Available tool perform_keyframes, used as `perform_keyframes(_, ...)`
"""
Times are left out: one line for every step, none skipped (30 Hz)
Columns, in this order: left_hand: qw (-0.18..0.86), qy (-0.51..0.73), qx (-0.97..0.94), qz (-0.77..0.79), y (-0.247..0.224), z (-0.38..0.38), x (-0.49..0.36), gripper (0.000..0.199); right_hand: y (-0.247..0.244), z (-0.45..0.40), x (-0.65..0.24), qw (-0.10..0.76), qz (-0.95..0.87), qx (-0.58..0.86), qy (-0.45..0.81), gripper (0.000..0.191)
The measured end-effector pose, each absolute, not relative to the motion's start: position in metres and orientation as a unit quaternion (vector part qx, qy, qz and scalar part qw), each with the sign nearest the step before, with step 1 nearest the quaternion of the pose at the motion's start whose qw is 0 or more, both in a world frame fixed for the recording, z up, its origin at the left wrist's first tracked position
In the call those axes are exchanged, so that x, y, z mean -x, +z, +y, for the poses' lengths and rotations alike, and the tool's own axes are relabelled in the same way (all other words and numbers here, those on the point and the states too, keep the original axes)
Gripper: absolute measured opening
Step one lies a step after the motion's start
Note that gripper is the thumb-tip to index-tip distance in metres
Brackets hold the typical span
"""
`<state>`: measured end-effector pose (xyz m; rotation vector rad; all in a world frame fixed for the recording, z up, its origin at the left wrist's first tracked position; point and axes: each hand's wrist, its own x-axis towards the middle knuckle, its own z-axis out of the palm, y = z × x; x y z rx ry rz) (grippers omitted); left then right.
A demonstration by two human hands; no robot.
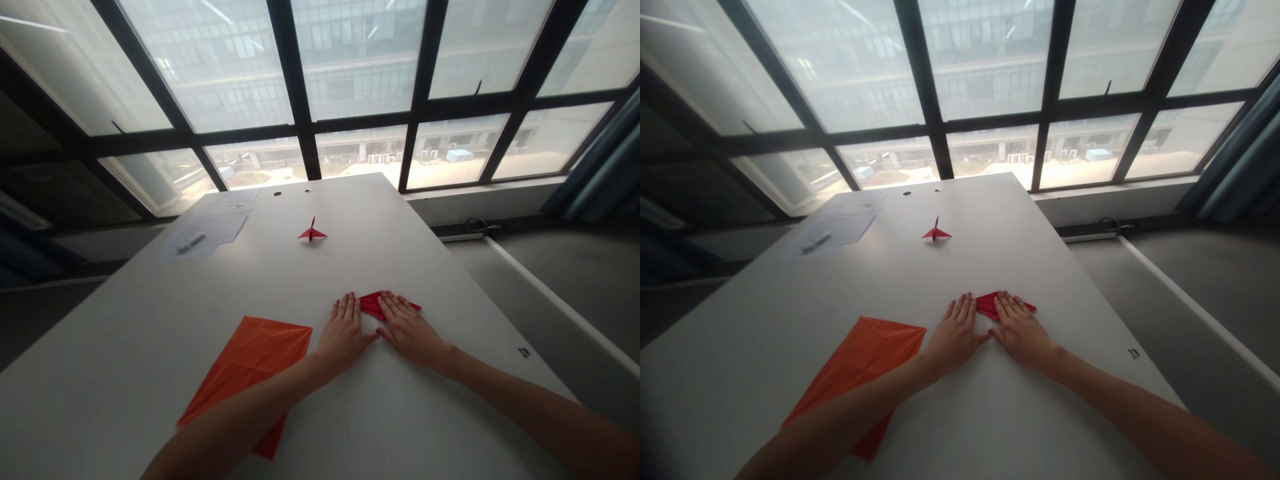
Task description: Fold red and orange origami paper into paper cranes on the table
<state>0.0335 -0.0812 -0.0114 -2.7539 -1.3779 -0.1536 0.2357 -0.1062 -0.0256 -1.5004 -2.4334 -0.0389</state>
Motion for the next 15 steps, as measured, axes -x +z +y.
perform_keyframes(0.027, -0.052, 0.888, -0.456, -0.009, -0.081, -0.034, 0.079, -0.026, -0.106, -0.235, 0.141, -0.841, 0.522, -0.012, 0.061)
perform_keyframes(0.027, -0.057, 0.887, -0.458, -0.007, -0.081, -0.034, 0.073, -0.026, -0.106, -0.234, 0.141, -0.839, 0.525, -0.011, 0.06)
perform_keyframes(0.028, -0.063, 0.889, -0.453, -0.005, -0.082, -0.035, 0.068, -0.026, -0.106, -0.233, 0.141, -0.838, 0.528, -0.011, 0.06)
perform_keyframes(0.028, -0.069, 0.893, -0.443, -0.004, -0.083, -0.037, 0.065, -0.027, -0.106, -0.233, 0.141, -0.837, 0.529, -0.012, 0.059)
perform_keyframes(0.028, -0.074, 0.899, -0.431, -0.004, -0.084, -0.038, 0.064, -0.027, -0.107, -0.232, 0.143, -0.837, 0.529, -0.014, 0.058)
perform_keyframes(0.025, -0.077, 0.904, -0.42, -0.005, -0.085, -0.039, 0.066, -0.027, -0.107, -0.232, 0.146, -0.837, 0.527, -0.016, 0.058)
perform_keyframes(0.02, -0.076, 0.907, -0.413, -0.006, -0.087, -0.04, 0.069, -0.027, -0.106, -0.232, 0.15, -0.838, 0.524, -0.017, 0.056)
perform_keyframes(0.015, -0.074, 0.908, -0.411, -0.008, -0.089, -0.041, 0.073, -0.025, -0.105, -0.232, 0.154, -0.84, 0.521, -0.016, 0.053)
perform_keyframes(0.012, -0.073, 0.908, -0.413, -0.01, -0.09, -0.042, 0.076, -0.023, -0.104, -0.233, 0.159, -0.84, 0.519, -0.013, 0.049)
perform_keyframes(0.012, -0.074, 0.906, -0.417, -0.011, -0.092, -0.042, 0.078, -0.02, -0.102, -0.234, 0.164, -0.84, 0.517, -0.009, 0.044)
perform_keyframes(0.014, -0.077, 0.904, -0.42, -0.012, -0.093, -0.042, 0.078, -0.016, -0.098, -0.235, 0.171, -0.84, 0.516, -0.004, 0.039)
perform_keyframes(0.016, -0.082, 0.903, -0.422, -0.013, -0.094, -0.043, 0.078, -0.011, -0.095, -0.236, 0.178, -0.838, 0.515, 0.001, 0.036)
perform_keyframes(0.017, -0.087, 0.901, -0.424, -0.012, -0.095, -0.043, 0.077, -0.006, -0.09, -0.236, 0.187, -0.837, 0.513, 0.002, 0.034)
perform_keyframes(0.016, -0.092, 0.9, -0.425, -0.012, -0.095, -0.043, 0.076, -0.001, -0.086, -0.237, 0.195, -0.835, 0.514, 0.004, 0.032)
perform_keyframes(0.013, -0.096, 0.9, -0.425, -0.011, -0.096, -0.043, 0.075, 0.003, -0.082, -0.237, 0.2, -0.833, 0.515, 0.005, 0.03)
